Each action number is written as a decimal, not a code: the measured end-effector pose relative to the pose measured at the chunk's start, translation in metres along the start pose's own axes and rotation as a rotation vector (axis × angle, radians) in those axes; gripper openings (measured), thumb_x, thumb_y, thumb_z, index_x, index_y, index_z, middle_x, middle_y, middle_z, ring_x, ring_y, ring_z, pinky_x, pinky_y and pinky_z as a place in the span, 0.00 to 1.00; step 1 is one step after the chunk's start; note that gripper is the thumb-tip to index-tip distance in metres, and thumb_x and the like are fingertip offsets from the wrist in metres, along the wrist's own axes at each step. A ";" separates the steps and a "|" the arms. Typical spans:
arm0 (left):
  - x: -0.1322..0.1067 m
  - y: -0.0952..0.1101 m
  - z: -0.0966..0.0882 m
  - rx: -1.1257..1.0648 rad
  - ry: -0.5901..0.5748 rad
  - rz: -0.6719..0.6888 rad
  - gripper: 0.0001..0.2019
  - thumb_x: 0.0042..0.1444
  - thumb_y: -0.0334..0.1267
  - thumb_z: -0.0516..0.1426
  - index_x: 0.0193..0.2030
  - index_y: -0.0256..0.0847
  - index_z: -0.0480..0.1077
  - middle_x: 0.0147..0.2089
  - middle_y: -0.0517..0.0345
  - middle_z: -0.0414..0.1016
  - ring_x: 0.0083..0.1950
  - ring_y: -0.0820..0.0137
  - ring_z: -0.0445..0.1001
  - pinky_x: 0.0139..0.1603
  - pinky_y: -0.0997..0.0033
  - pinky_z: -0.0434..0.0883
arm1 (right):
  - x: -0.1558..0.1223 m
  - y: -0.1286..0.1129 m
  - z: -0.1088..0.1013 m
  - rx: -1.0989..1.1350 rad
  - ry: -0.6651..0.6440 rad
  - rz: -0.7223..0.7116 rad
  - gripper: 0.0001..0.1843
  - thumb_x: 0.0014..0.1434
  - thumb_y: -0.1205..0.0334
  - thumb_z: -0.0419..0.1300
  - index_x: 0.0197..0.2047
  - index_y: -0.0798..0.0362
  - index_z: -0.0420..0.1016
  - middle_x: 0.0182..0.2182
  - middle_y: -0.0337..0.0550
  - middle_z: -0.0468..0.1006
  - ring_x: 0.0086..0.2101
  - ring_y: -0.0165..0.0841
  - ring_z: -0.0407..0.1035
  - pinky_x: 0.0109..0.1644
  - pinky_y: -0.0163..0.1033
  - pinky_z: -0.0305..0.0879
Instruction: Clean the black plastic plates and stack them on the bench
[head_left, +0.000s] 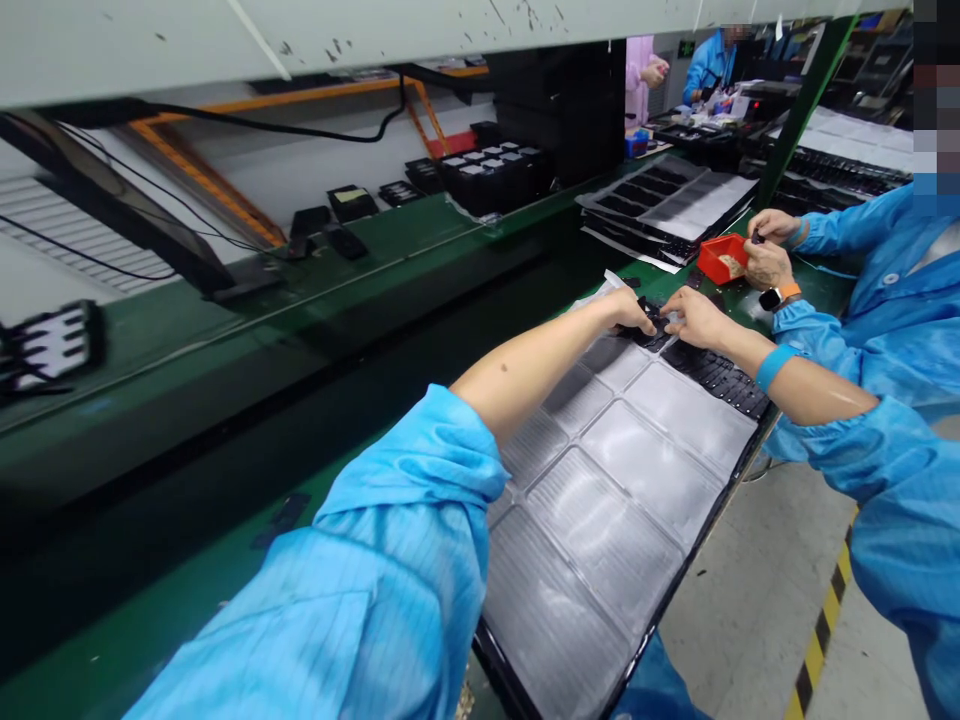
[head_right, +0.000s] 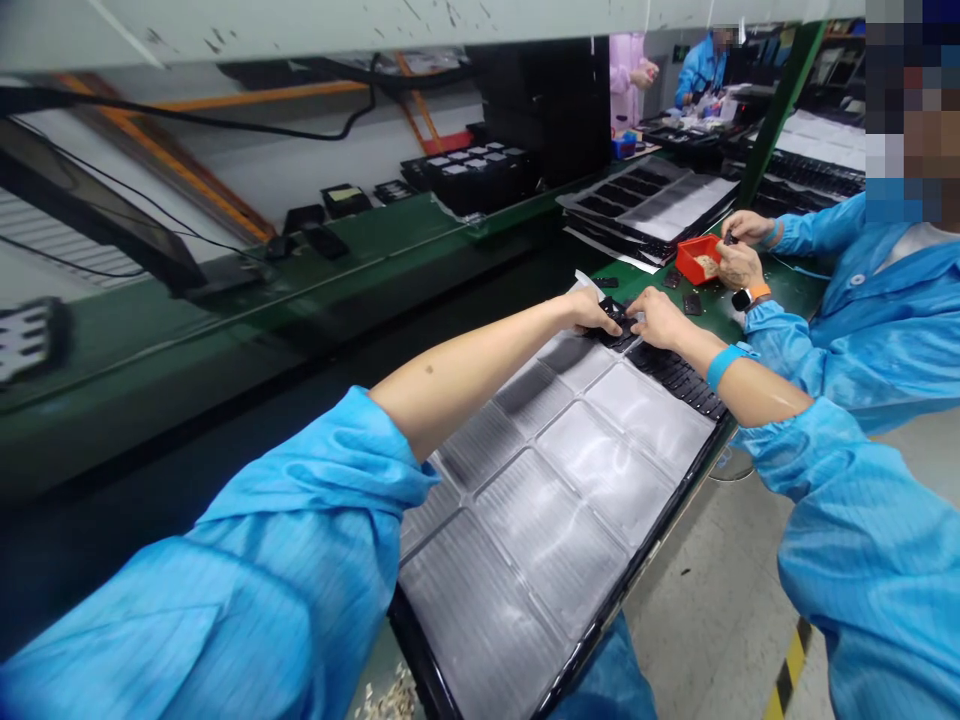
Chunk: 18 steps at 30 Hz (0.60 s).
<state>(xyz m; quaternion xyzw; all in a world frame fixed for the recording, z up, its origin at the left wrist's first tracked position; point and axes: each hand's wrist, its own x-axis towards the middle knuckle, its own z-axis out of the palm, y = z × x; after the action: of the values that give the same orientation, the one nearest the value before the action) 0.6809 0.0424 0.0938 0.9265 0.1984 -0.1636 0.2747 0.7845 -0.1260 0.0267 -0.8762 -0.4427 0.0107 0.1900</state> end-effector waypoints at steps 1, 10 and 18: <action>-0.001 0.001 0.002 0.026 0.016 0.027 0.32 0.48 0.45 0.77 0.58 0.37 0.76 0.53 0.50 0.83 0.54 0.57 0.84 0.48 0.71 0.80 | 0.002 0.001 0.001 0.004 -0.001 0.002 0.14 0.57 0.70 0.71 0.48 0.56 0.88 0.50 0.53 0.83 0.44 0.43 0.78 0.54 0.46 0.77; -0.002 0.015 0.013 0.211 0.050 0.147 0.23 0.41 0.37 0.76 0.45 0.37 0.81 0.49 0.49 0.86 0.58 0.53 0.83 0.55 0.72 0.77 | 0.005 0.009 0.000 0.005 -0.041 -0.024 0.21 0.54 0.77 0.63 0.48 0.55 0.89 0.51 0.50 0.83 0.46 0.42 0.78 0.56 0.43 0.76; 0.001 0.005 0.006 0.170 0.034 0.189 0.13 0.44 0.41 0.72 0.36 0.38 0.81 0.36 0.51 0.83 0.49 0.55 0.84 0.47 0.70 0.78 | 0.011 0.008 -0.008 -0.014 -0.051 -0.016 0.18 0.54 0.72 0.68 0.48 0.54 0.90 0.48 0.50 0.85 0.47 0.44 0.78 0.56 0.43 0.75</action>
<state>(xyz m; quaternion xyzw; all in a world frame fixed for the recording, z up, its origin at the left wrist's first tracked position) 0.6828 0.0356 0.0910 0.9636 0.1002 -0.1376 0.2060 0.7987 -0.1247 0.0329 -0.8733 -0.4547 0.0286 0.1725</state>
